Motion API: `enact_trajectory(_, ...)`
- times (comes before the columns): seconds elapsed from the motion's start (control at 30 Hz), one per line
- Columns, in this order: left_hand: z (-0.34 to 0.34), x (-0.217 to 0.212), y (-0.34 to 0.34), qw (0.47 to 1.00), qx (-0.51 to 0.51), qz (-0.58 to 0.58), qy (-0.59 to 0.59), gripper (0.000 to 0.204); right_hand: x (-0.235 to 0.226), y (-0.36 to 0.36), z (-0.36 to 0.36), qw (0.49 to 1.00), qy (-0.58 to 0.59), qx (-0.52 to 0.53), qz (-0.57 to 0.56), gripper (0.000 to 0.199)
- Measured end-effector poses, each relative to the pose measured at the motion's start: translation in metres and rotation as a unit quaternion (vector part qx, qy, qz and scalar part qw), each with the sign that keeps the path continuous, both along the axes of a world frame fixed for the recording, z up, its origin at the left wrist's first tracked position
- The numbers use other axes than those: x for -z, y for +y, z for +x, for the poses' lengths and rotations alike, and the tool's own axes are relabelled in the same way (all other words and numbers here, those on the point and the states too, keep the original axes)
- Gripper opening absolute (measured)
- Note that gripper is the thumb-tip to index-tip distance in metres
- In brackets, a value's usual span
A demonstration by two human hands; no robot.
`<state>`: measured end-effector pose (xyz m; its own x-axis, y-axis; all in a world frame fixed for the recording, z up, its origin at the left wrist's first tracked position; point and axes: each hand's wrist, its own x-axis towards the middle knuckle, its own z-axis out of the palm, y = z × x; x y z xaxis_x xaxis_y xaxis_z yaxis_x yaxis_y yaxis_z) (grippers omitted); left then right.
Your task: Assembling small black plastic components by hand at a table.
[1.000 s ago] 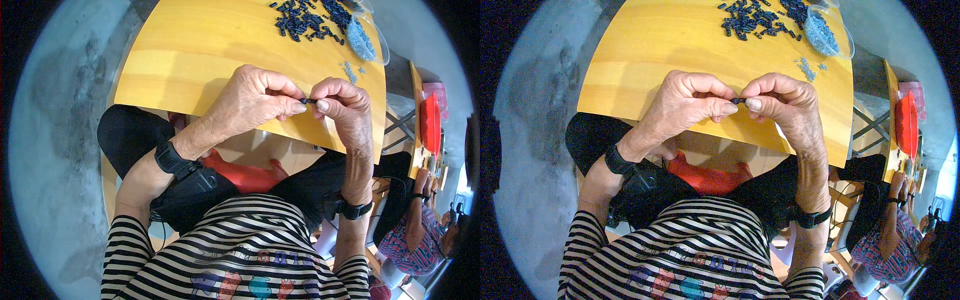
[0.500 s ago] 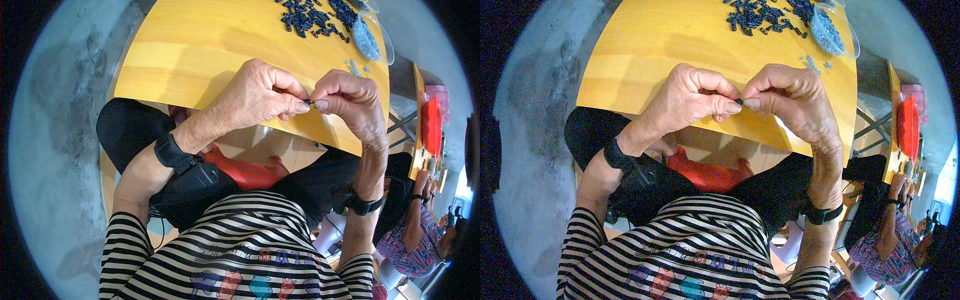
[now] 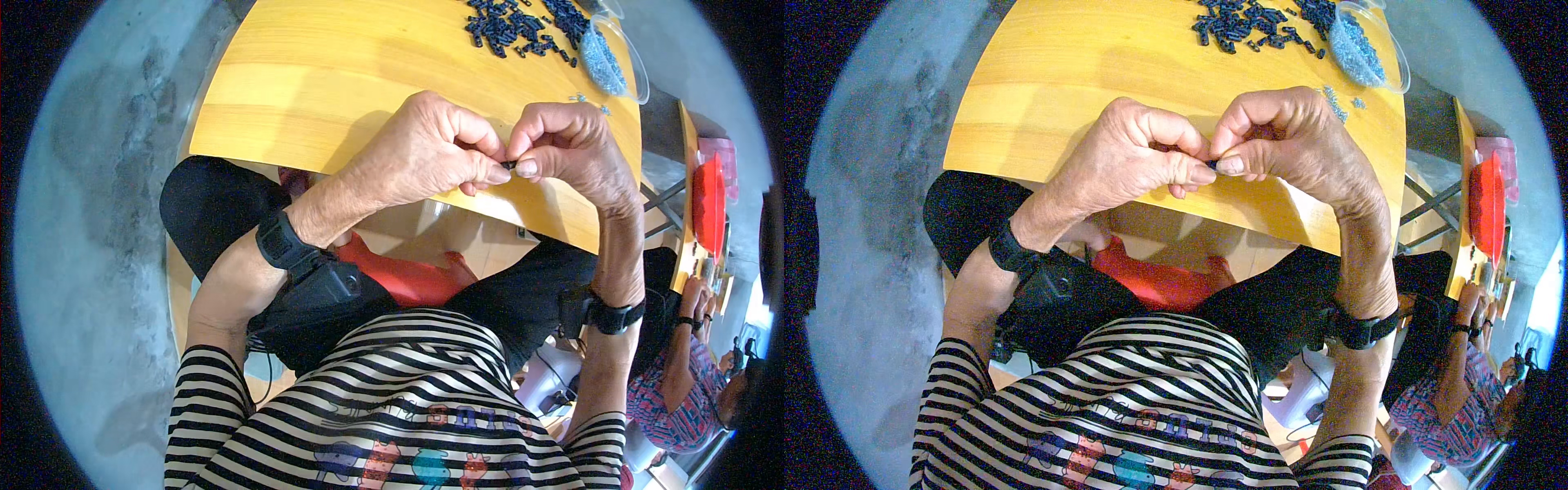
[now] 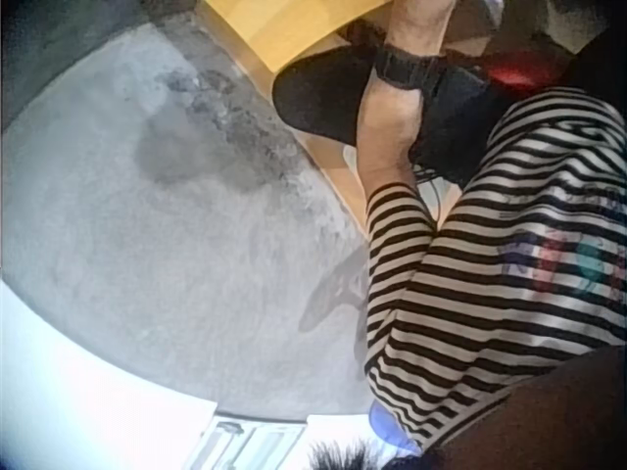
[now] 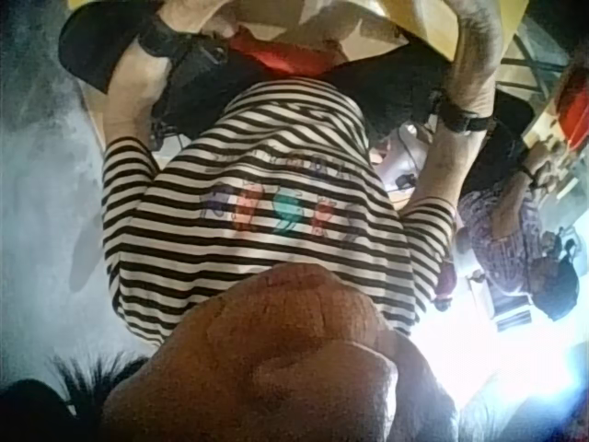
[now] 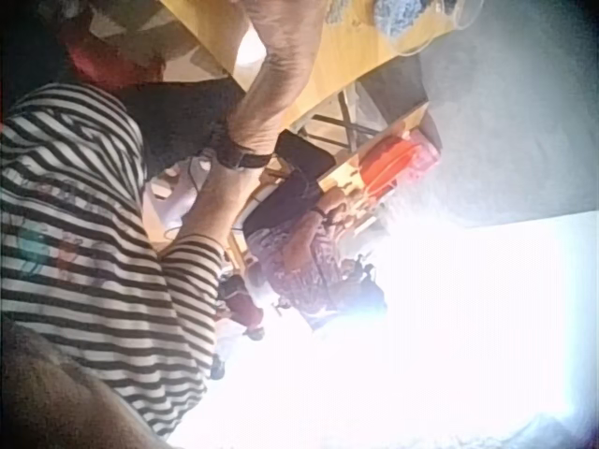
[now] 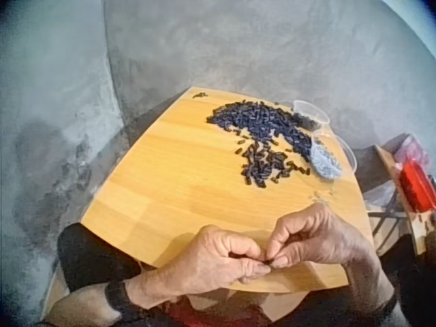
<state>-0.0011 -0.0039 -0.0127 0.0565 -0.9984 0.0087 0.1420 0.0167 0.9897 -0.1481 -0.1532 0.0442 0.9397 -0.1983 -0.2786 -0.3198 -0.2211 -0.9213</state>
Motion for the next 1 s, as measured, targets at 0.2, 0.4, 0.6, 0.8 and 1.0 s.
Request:
enact_trajectory(0.2, -0.001, 0.001, 0.000, 1.000, -0.002, 0.008, -0.003, 0.009, 0.003, -0.008, 0.004, 0.998, 0.043, -0.017, 0.035, 0.017)
enact_trajectory(0.4, -0.001, 0.004, 0.000, 0.999, -0.015, -0.011, -0.042, 0.008, 0.004, -0.009, 0.007, 0.997, 0.060, -0.031, 0.048, 0.019)
enact_trajectory(0.6, -0.001, -0.002, -0.001, 0.999, -0.021, 0.023, -0.017, 0.009, 0.005, -0.012, 0.009, 0.996, 0.062, -0.028, 0.060, 0.019)
enact_trajectory(0.8, -0.002, 0.000, -0.002, 1.000, -0.024, 0.010, -0.001, 0.012, 0.023, -0.014, 0.003, 0.987, 0.015, 0.020, 0.159, 0.025)
enact_trajectory(1.0, -0.002, 0.002, 0.000, 0.999, -0.028, 0.015, 0.019, 0.011, 0.026, -0.012, 0.006, 0.976, 0.014, 0.017, 0.215, 0.026)
